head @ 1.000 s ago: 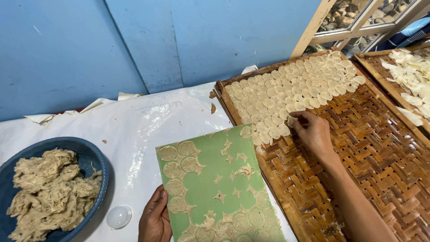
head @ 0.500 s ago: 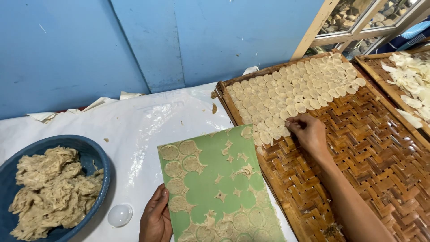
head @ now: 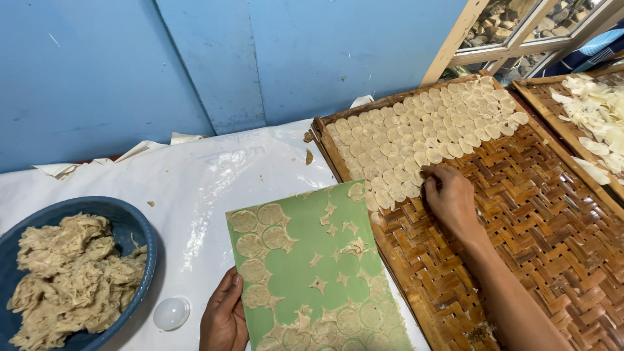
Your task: Removing small circular dough pieces from a board and placing them onto a woven tray for drying.
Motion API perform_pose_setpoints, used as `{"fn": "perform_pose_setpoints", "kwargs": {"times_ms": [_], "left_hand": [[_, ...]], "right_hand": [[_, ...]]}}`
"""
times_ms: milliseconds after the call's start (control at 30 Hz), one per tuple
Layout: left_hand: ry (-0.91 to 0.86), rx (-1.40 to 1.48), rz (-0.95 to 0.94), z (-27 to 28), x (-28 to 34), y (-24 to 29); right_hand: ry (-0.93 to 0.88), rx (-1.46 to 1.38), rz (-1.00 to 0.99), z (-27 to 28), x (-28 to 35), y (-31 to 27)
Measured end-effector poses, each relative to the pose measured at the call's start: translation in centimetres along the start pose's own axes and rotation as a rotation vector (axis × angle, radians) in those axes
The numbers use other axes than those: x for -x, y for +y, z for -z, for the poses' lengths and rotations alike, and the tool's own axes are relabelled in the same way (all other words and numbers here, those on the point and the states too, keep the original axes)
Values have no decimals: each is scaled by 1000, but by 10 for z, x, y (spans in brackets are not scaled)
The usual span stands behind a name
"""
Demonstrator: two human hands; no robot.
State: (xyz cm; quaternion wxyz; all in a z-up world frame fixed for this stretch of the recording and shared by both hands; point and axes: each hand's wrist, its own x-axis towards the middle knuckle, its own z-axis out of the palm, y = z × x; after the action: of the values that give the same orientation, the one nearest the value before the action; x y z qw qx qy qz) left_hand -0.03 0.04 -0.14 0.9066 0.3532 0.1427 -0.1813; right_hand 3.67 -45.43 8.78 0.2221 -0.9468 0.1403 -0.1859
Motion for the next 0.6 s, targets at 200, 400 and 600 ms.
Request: {"fn": "perform_pose_setpoints", "kwargs": {"times_ms": [200,400,600], "left_hand": [[72,-26,31,-16,7,8],[5,-3,2,-3,2,1],[124,-72,78,-42,20,19]], "right_hand": [[70,24,48,8,11,-23],[-8,60,13,5,11,-16],[89,58,161,11,17,-20]]}}
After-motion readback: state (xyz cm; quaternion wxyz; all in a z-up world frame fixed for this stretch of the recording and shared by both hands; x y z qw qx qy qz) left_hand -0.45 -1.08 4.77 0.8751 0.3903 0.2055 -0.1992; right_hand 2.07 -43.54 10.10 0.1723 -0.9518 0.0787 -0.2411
